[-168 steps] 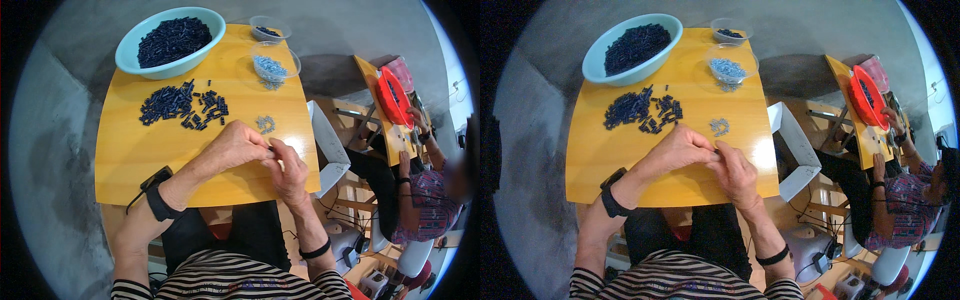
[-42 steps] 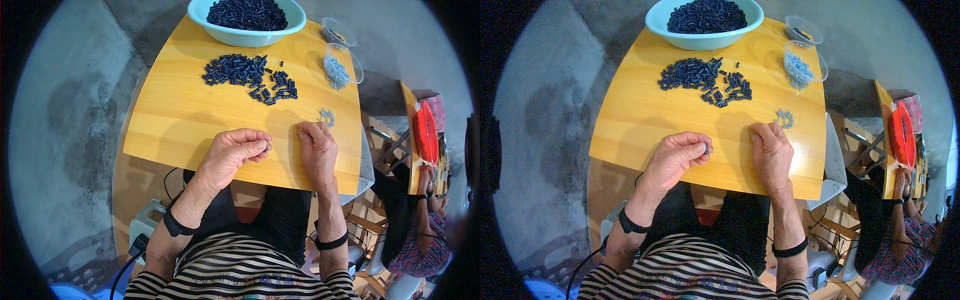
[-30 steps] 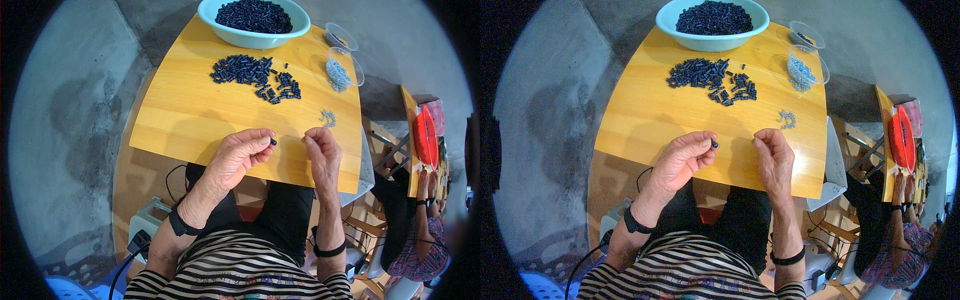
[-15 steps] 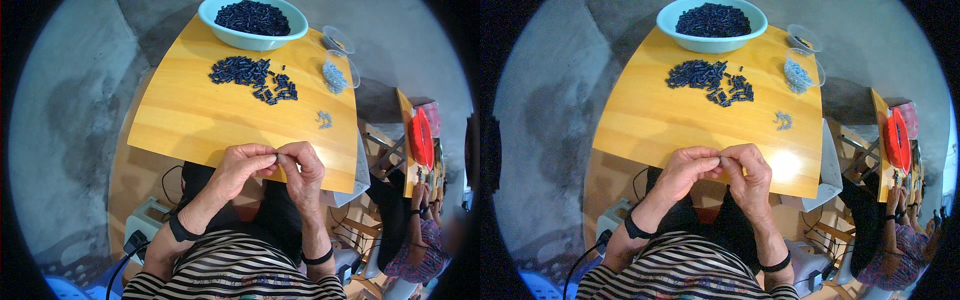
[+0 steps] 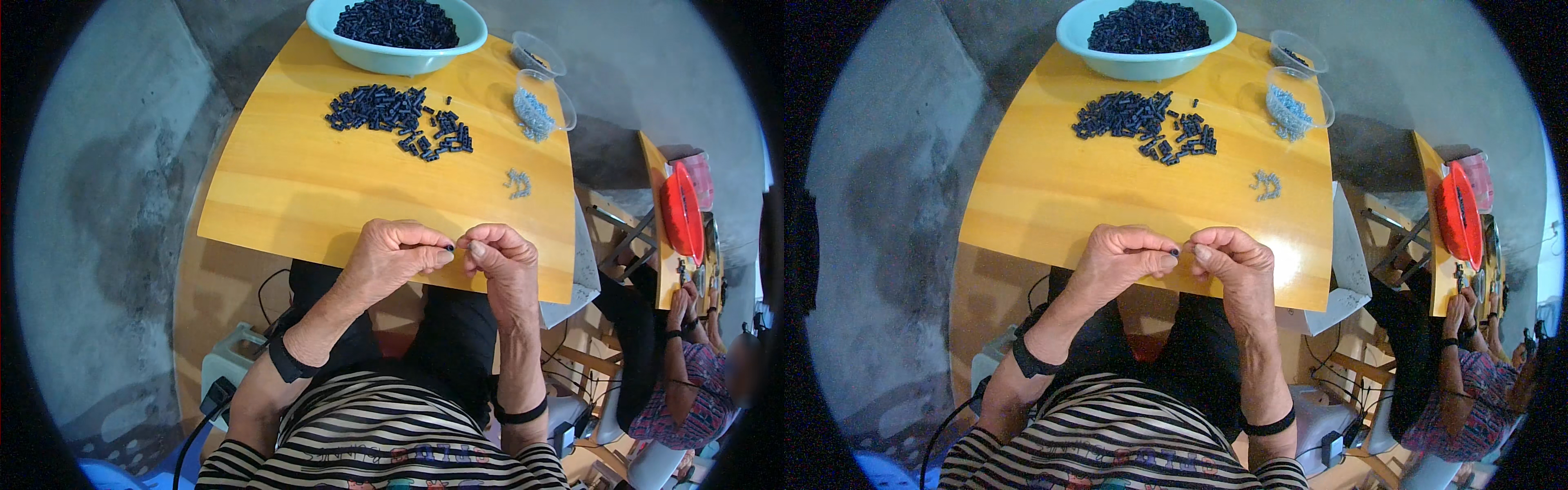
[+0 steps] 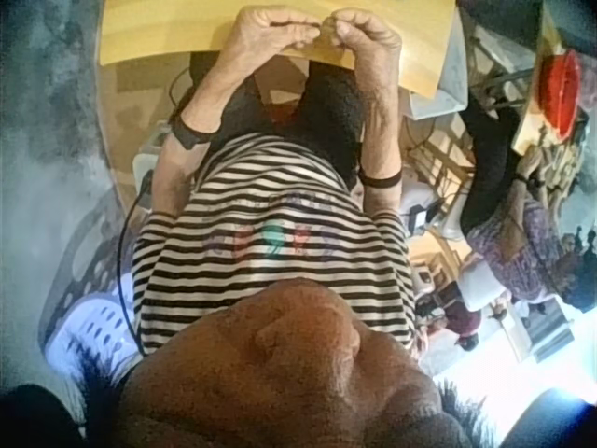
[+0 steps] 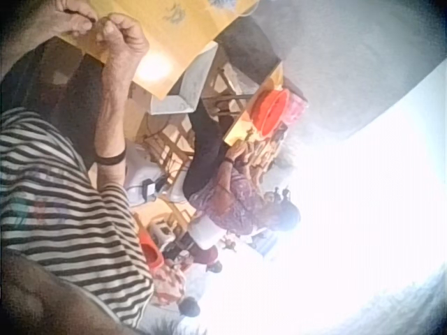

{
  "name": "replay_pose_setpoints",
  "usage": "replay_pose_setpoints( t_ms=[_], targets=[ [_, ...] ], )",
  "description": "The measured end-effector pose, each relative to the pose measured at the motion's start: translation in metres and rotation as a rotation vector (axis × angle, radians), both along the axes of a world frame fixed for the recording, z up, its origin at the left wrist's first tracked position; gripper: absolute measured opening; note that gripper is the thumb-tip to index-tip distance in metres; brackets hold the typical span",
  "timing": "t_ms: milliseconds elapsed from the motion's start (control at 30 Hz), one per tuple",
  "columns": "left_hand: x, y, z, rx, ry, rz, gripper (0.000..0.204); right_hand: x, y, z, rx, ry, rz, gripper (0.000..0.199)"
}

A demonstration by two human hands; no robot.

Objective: Manually assembling small plastic or rubber components by joining small black tubes with grey circular pieces.

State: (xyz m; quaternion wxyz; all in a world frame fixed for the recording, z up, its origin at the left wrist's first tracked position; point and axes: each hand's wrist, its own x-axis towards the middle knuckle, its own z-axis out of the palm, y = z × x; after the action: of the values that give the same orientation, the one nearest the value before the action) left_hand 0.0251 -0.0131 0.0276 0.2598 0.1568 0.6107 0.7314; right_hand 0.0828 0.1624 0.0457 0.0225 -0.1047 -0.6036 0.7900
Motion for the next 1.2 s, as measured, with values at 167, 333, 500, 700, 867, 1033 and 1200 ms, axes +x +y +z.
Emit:
replay_pose_setpoints(
  t_ms=[167,333,500,700,867,1033,1200],
  targets=[
    [0.001,0.004,0.000,-0.046,0.185,0.058,0.013,0.000,0.004,-0.012,-0.251,0.000,-0.026,0.013],
    [0.003,0.005,0.005,-0.081,0.336,0.131,0.013,-0.002,0.000,-0.018,-0.368,0.005,-0.020,0.014],
    [0.005,0.007,0.003,-0.081,0.290,0.128,0.012,-0.003,-0.006,-0.017,-0.418,-0.004,0.007,0.015],
    [0.005,0.005,-0.001,-0.095,0.316,0.136,0.012,-0.002,-0.006,-0.017,-0.483,-0.035,0.032,0.015],
    [0.006,0.010,-0.004,-0.082,0.316,0.165,0.013,-0.002,-0.006,-0.018,-0.428,-0.037,0.011,0.014],
    [0.002,0.023,-0.018,-0.098,0.385,0.187,0.014,-0.002,0.004,-0.016,-0.122,-0.001,-0.065,0.014],
    [-0.004,0.034,-0.020,-0.099,0.380,0.171,0.013,-0.003,0.017,-0.013,0.038,-0.031,-0.112,0.013]
  ],
)
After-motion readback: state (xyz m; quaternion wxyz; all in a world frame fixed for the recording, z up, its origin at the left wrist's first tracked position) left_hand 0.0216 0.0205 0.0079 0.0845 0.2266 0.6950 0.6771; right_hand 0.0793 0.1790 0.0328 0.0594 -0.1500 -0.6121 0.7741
